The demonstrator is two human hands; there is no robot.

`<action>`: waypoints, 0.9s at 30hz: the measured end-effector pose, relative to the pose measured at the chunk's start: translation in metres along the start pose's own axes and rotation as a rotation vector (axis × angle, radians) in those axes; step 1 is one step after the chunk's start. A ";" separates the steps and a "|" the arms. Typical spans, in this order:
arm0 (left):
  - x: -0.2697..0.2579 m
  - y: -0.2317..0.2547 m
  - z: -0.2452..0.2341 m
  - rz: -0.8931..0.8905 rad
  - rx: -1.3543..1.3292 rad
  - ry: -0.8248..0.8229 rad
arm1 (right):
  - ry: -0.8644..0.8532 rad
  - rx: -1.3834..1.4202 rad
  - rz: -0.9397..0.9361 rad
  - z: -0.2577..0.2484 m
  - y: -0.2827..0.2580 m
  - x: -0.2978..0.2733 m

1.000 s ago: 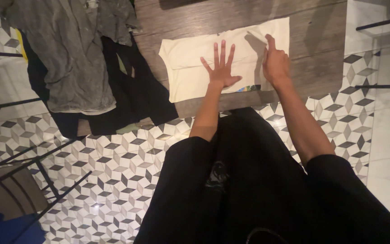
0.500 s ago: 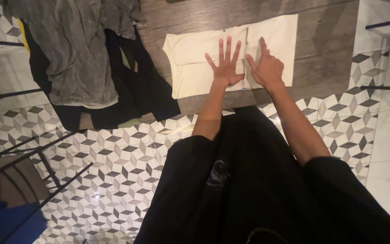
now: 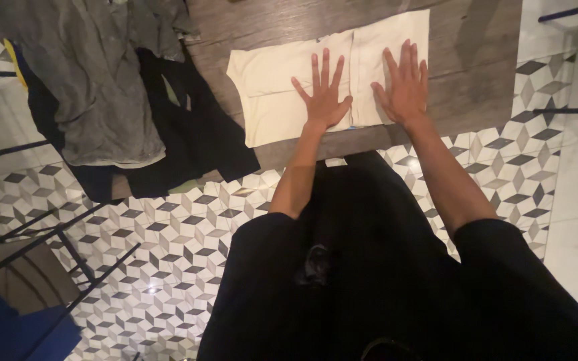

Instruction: The person folds a white t-shirt on a table, places it in a drawer, and then begins to fold a gray cloth.

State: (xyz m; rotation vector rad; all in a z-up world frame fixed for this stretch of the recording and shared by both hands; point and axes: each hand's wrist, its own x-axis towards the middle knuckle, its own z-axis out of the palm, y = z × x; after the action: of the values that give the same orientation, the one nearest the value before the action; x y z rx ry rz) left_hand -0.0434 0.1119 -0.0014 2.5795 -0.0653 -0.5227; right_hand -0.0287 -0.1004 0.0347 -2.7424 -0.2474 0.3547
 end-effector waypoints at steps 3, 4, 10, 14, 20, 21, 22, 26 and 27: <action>-0.005 0.001 0.005 0.039 -0.042 0.155 | -0.023 -0.071 -0.020 0.005 -0.004 0.001; -0.006 0.006 0.005 0.092 -0.094 0.319 | -0.011 -0.081 -0.049 0.008 -0.003 0.001; 0.009 0.056 -0.016 0.094 0.132 0.156 | -0.018 -0.081 -0.073 0.024 0.005 0.005; 0.025 0.080 -0.008 0.279 0.277 0.110 | -0.034 -0.150 -0.037 0.022 0.000 0.008; 0.039 0.085 0.013 0.195 0.156 0.094 | -0.064 -0.094 0.082 0.017 -0.011 0.014; 0.041 0.082 0.013 0.191 0.152 0.090 | -0.071 -0.096 0.083 0.019 -0.008 0.016; 0.042 0.078 0.014 0.224 0.113 0.100 | -0.058 -0.095 0.074 0.022 -0.006 0.015; 0.067 0.053 0.013 0.355 0.125 0.033 | 0.055 -0.087 -0.026 0.029 0.005 0.010; 0.071 0.045 0.012 0.356 0.123 0.033 | 0.055 -0.088 -0.025 0.029 0.006 0.009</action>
State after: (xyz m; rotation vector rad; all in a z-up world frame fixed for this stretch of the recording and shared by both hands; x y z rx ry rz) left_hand 0.0196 0.0569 -0.0145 2.6107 -0.5491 -0.3512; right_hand -0.0277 -0.0949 0.0044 -2.8286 -0.2887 0.2676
